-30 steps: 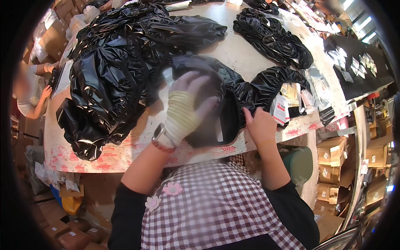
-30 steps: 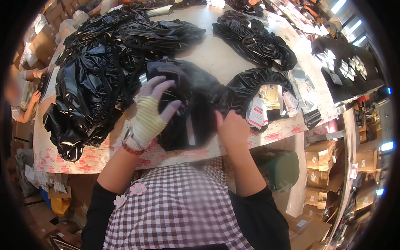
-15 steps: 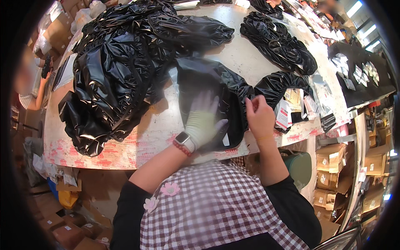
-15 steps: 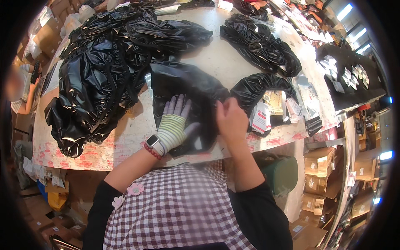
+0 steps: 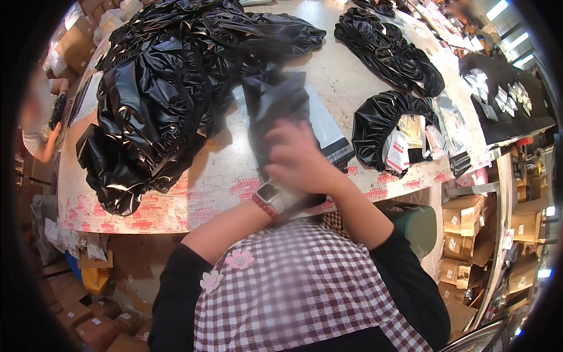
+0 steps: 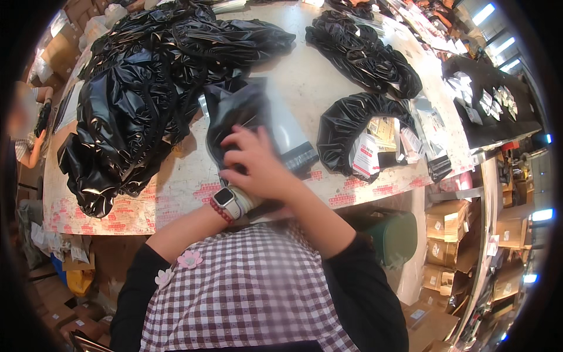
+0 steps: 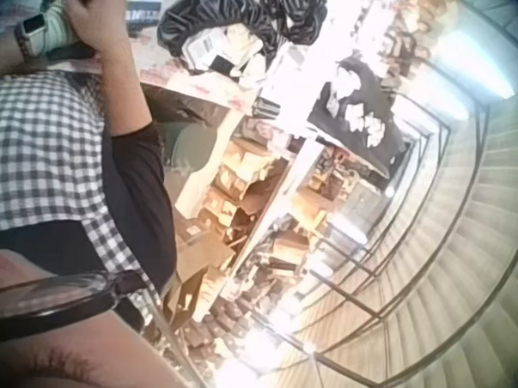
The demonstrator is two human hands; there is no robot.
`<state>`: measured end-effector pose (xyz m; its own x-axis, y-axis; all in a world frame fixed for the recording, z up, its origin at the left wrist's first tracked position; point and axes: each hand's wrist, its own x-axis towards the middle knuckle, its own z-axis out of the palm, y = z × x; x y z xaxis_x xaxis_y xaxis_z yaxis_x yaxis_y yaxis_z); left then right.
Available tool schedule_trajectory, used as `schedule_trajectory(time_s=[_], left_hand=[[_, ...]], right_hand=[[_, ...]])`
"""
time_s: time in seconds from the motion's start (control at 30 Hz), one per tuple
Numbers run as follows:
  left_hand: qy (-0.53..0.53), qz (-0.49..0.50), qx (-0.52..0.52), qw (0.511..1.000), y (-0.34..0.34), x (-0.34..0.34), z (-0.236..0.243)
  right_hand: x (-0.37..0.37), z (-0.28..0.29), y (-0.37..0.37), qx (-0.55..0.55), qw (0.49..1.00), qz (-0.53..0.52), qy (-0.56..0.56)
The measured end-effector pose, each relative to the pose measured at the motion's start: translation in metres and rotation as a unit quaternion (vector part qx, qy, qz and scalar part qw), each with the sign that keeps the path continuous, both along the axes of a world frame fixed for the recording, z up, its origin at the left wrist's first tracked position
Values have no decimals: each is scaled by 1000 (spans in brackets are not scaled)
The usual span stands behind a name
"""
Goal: The person places small items into black plastic mailer bags, seals them, and affixes shipping labels. The process is repeated for multiple items at a packing station.
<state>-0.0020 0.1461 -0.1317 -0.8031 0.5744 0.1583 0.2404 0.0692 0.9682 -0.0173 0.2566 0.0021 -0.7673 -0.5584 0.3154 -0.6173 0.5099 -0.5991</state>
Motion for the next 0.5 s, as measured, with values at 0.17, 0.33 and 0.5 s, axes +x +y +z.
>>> schedule_trajectory(time_s=[0.17, 0.33, 0.5], left_hand=[[185, -230, -313, 903, -72, 5, 109], [147, -38, -144, 978, -97, -36, 170], [266, -20, -289, 920, -96, -73, 110]], right_hand=[[-23, -46, -3, 17, 995, -13, -99], [0, -44, 0, 88, 996, -8, -21], [25, 7, 42, -72, 985, 61, -142]])
